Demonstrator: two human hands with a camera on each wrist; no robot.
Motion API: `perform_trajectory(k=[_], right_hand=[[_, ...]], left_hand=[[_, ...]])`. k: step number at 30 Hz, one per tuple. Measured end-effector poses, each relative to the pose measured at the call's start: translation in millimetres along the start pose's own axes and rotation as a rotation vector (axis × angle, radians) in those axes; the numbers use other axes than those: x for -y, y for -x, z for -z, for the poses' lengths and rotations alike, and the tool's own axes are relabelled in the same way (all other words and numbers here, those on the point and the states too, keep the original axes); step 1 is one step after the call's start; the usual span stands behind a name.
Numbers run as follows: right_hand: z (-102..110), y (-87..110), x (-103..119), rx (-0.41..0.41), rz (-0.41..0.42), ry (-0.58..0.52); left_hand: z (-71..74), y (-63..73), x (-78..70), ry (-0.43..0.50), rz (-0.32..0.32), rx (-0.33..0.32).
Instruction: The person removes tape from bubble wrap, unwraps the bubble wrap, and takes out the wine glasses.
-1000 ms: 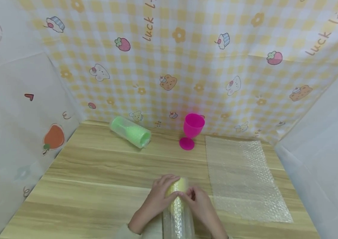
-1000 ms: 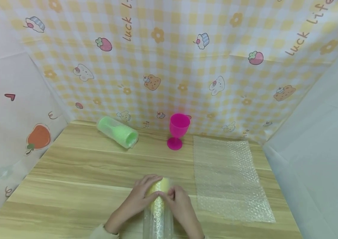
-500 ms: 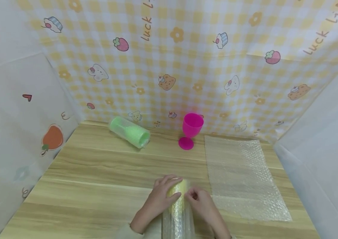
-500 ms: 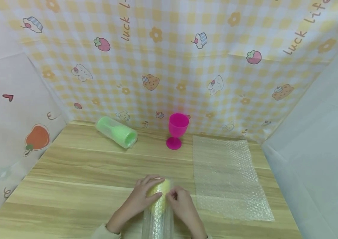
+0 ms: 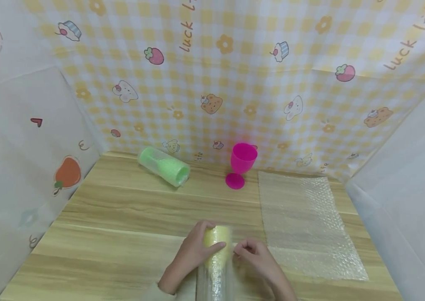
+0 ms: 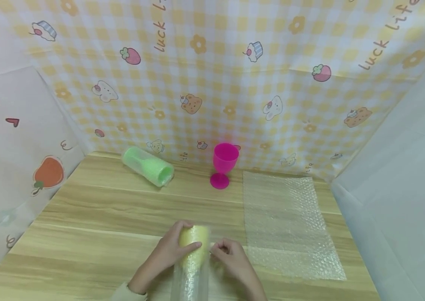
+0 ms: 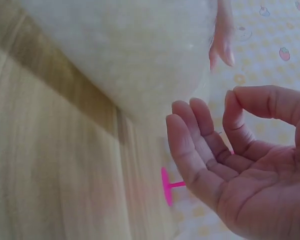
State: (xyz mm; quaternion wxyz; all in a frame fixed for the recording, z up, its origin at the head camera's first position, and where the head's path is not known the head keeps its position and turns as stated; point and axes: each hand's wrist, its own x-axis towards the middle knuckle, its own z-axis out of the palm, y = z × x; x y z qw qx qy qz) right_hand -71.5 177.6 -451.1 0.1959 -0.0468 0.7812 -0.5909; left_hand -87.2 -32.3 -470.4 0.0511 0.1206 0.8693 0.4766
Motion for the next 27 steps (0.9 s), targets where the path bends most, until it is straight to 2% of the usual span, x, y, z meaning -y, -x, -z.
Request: perform_trajectory(k=[3,8,12,14,18,21,27], right_hand=[[1,0.9,-5,0.008,-0.001,-0.03],[7,4.3,-15,0.037,0.009,-0.106],[17,8.9,-18,0.047,-0.005,-0.134],[22,9.5,-16,0.034,0.003,-0.141],[28,4.6,-5,-0.068,0.017,-0.16],[28,-4.4,4,-0.129,0.048,-0.073],[17,-29.9,6,-0.046,0.183,0.286]], left_hand=[[1.8,0.3,1.2,0.002,0.033,-0.005],[6.1,1.2,1.4,0.064,0.072,-0.002],[7.4,2.3,1.0,0.082,0.083,0.01],[7.6,3.1,0.5,0.083,0.075,0.022],[6.3,3.7,-2.0,0.06,0.058,0.038],[4.8,3.9,-5.0,0.03,0.048,0.045],[3.8,5.6,-8.2,0.014,0.026,0.058]])
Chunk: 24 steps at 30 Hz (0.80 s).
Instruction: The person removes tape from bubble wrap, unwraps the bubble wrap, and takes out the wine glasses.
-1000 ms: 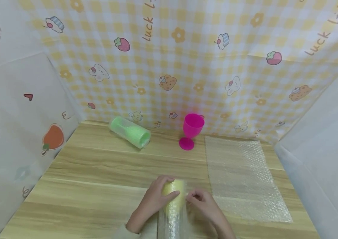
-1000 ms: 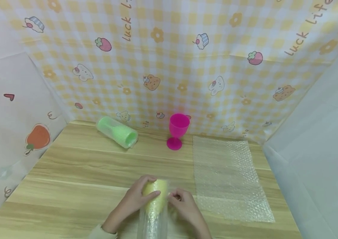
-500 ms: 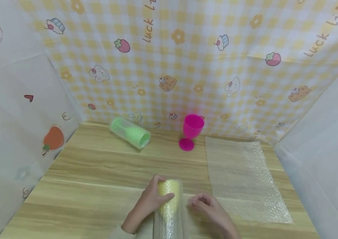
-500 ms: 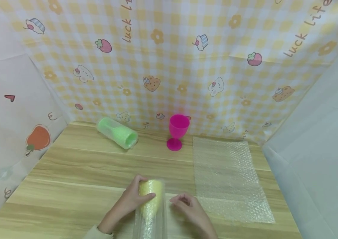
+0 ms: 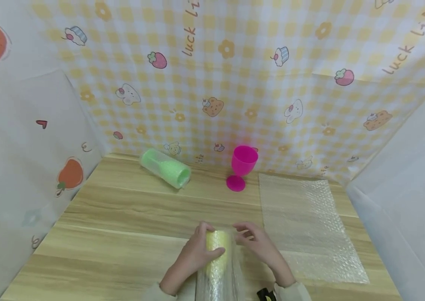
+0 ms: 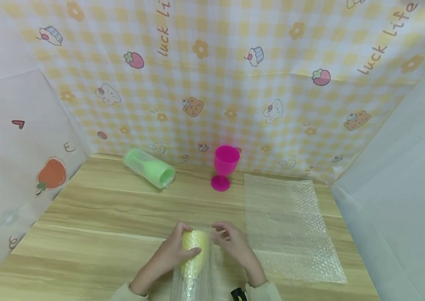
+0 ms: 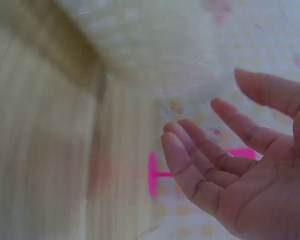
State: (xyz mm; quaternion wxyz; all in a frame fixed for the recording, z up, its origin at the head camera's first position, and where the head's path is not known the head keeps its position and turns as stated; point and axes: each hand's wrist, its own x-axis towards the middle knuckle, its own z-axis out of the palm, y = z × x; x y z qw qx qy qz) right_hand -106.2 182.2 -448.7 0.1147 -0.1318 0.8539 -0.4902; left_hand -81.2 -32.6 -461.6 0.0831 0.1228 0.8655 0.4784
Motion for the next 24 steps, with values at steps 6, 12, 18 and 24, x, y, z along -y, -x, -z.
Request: perform_trajectory(k=[6,12,18,24], right_hand=[[-11,-15.6,-5,-0.018,0.042,0.184],[-13,-20.3,-3,-0.104,0.041,0.281],[-16,-16.4,-12,-0.183,-0.055,0.199],[-13,-8.8,-31,-0.241,-0.215,0.136]], left_hand=[[0.3,1.6,4.1,0.075,0.017,0.036],[-0.2,0.4,10.6,0.134,0.065,0.035],[-1.7,-2.2,14.7,0.132,0.058,0.015],[2.4,-0.6,18.6,0.148,0.072,-0.012]])
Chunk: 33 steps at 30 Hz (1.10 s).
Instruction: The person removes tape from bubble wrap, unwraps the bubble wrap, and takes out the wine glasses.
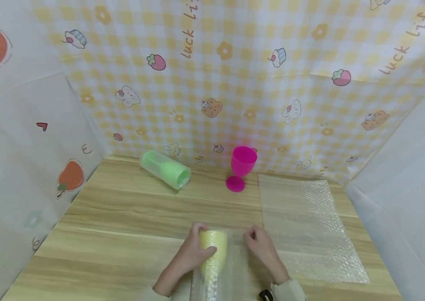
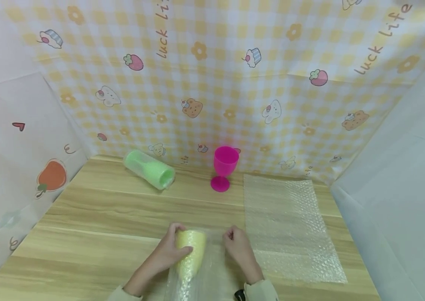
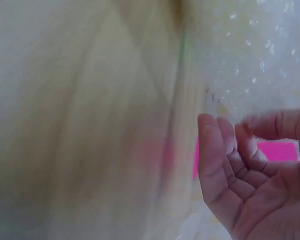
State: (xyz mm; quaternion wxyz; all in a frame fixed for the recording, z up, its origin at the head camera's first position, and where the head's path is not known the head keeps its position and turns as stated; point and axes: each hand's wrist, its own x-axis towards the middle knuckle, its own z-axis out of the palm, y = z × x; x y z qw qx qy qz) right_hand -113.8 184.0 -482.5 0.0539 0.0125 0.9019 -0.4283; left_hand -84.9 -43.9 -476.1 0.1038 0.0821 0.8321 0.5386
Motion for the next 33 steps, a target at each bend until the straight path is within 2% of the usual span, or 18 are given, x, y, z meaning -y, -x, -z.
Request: perform_trajectory(k=[4,6,8,10,13,16,18,21,25,27,30,33], right_hand=[[6,5.6,-14,-0.015,-0.106,-0.006],[9,8.2,-19,-0.021,-0.125,0.011],[11,10.7,-23,-0.023,-0.127,0.046],[12,12.0,-24,-0.022,-0.118,0.085],[15,13.0,-20,-0.023,-0.051,0.179],[18,13.1,-8,-0.033,0.056,0.246],[18,13.0,6,-0.048,0.151,0.269],[14,11.1,29,-0.047,0.289,0.311],[7,4.9,51,-0.027,0.425,0.441],[4,0.8,57,-0.02,0.449,0.495],[1,-6.0,60,-0.013,0.422,0.531],[1,-14.0,58,-0.024,0.357,0.501]], left_hand=[[7.0,2.0,4.8,0.027,-0.005,-0.02],[9.4,3.1,7.0,0.031,-0.018,-0.025],[10.4,4.1,8.6,0.019,-0.054,-0.037],[10.8,5.3,9.2,-0.017,-0.119,-0.039],[10.6,6.0,7.0,-0.154,-0.261,-0.031],[9.4,6.3,1.9,-0.344,-0.38,-0.016],[7.7,6.2,-2.6,-0.462,-0.425,-0.02],[6.3,8.2,-7.6,-0.589,-0.456,-0.025],[4.8,9.2,-11.7,-0.673,-0.505,-0.028],[4.6,8.7,-11.7,-0.696,-0.541,-0.036],[5.5,7.3,-8.6,-0.727,-0.575,-0.04],[8.4,7.3,-3.4,-0.744,-0.557,-0.037]])
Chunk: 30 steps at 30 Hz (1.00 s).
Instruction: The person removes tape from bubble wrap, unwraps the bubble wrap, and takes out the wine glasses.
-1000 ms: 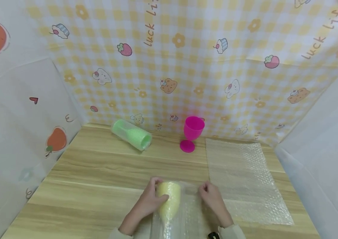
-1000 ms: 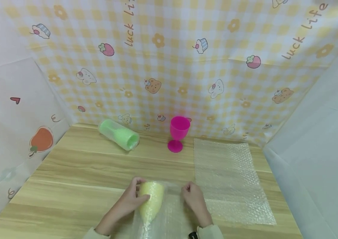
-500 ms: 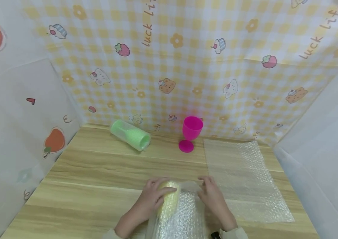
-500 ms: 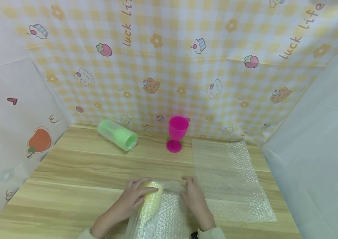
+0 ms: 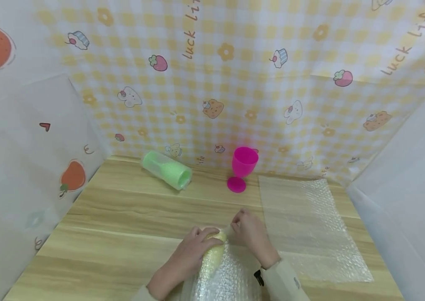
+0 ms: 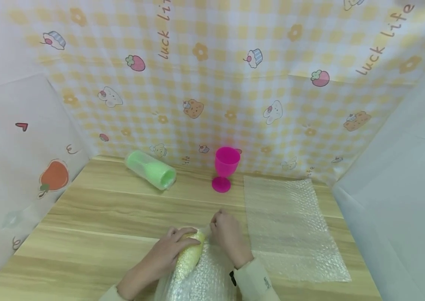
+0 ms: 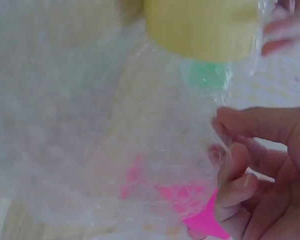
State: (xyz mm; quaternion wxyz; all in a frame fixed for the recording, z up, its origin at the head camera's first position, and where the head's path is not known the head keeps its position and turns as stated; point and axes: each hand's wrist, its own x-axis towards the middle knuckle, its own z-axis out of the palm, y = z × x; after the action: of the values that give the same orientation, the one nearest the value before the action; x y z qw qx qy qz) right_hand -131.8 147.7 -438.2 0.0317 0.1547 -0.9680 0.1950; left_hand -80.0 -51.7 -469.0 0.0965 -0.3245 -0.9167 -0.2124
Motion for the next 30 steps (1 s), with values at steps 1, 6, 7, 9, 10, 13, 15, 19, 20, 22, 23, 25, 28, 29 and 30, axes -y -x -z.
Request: perform_trajectory(k=[1,6,7,9,10,13,15,19,20,22,23,25,28,29,30], right_hand=[[0,-2.4,-3,-0.012,-0.024,-0.005],[-7,-12.0,-21,-0.06,-0.142,-0.039],[-9,-13.5,-24,-0.059,-0.159,-0.038],[-13,-15.9,-30,-0.035,-0.191,-0.061],[-15,-16.8,-32,-0.02,-0.204,-0.078],[-20,-19.1,-37,0.002,-0.217,-0.107],[-24,-19.8,-39,0.007,-0.215,-0.133],[-26,-17.0,-42,0.035,-0.227,-0.194],[-25,-14.3,-41,0.052,-0.224,-0.213],[-23,-5.5,-37,0.11,-0.181,-0.246],[-22,0.7,-35,0.15,-0.147,-0.255],[-20,14.2,-30,0.25,-0.078,-0.267],[-19,34.1,-25,0.38,0.022,-0.235],[-20,39.4,-24,0.412,0.038,-0.209],[-21,43.7,-24,0.434,0.051,-0.192]], left_hand=[[-0.1,1.2,1.6,0.003,0.014,0.004],[2.7,8.7,6.0,0.073,0.074,0.0],[3.4,10.0,6.2,0.089,0.083,-0.002],[5.1,12.3,5.9,0.115,0.104,-0.002],[6.0,13.3,5.4,0.125,0.116,-0.001],[9.7,15.9,3.5,0.138,0.16,-0.003],[11.8,18.2,2.7,0.156,0.196,-0.008],[13.7,23.9,3.6,0.184,0.276,0.008],[14.2,25.6,4.5,0.185,0.288,0.014],[16.4,29.5,6.3,0.18,0.312,0.032],[18.2,31.5,7.5,0.176,0.321,0.037],[22.8,35.7,10.2,0.183,0.333,0.028],[31.2,42.0,14.5,0.199,0.371,0.008],[33.6,44.0,16.1,0.193,0.392,-0.001],[36.0,46.0,17.6,0.183,0.415,-0.01]])
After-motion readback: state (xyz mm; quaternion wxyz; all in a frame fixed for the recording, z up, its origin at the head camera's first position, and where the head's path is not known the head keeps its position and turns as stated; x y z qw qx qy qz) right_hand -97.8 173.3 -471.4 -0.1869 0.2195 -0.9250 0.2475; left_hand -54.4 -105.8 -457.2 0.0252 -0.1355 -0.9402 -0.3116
